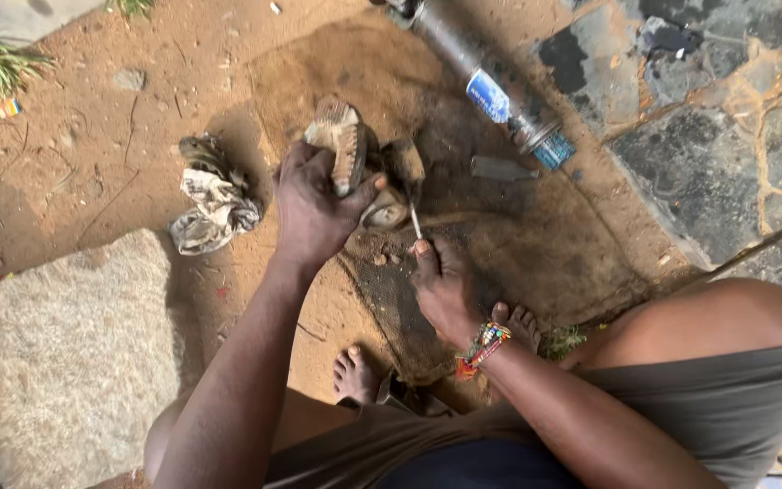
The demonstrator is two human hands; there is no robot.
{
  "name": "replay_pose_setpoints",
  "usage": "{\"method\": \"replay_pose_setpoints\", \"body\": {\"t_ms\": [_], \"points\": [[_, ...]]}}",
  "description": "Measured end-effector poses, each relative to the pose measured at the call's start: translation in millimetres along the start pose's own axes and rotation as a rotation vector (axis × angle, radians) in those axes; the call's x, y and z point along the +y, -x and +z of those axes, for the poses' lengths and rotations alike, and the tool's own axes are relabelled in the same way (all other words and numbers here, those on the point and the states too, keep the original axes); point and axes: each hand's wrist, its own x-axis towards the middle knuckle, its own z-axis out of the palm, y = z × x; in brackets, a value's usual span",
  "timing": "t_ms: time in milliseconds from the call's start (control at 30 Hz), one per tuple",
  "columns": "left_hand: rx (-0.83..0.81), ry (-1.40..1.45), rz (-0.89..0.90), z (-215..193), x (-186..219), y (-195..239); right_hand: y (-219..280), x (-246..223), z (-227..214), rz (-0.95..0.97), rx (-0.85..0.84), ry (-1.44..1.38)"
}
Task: The person cleans a dirty mechanical part, likely a gear or stator, using a green-handled screwdriver to scrape off grime and a cloth to wipe the surface. The person repeatedly turns the part over to clean different sides and continues scraping and wiping throughout the video.
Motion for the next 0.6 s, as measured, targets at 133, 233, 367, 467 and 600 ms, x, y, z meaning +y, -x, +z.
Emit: {"method": "replay_pose_setpoints", "body": {"t_ms": [133, 233, 367, 467, 600], "points": [[-0.007, -0.073, 0.026, -6.2, 10.6, -2.8, -0.3, -17.2, -10.4, -0.11, 0.0, -0.097], [-0.027, -0.076, 0.008, -8.1, 11.7, 2.6, 4.7, -32.2, -7.6, 0.019, -0.021, -0.225], [-0.02, -0.083, 0.018, -1.9, 12.1, 1.5, -18.4, -70.5, -17.6, 0.274, -0.125, -0.212], [-0.042, -0.091, -0.004, -1.9, 13.0, 6.2, -28.1, -84.2, -31.0, 0.369, -0.2, -0.295], [-0.008, -0.069, 0.048, -5.3, 11.3, 6.5, 4.8, -68.0, -30.6, 0.434, -0.137, -0.21]]}}
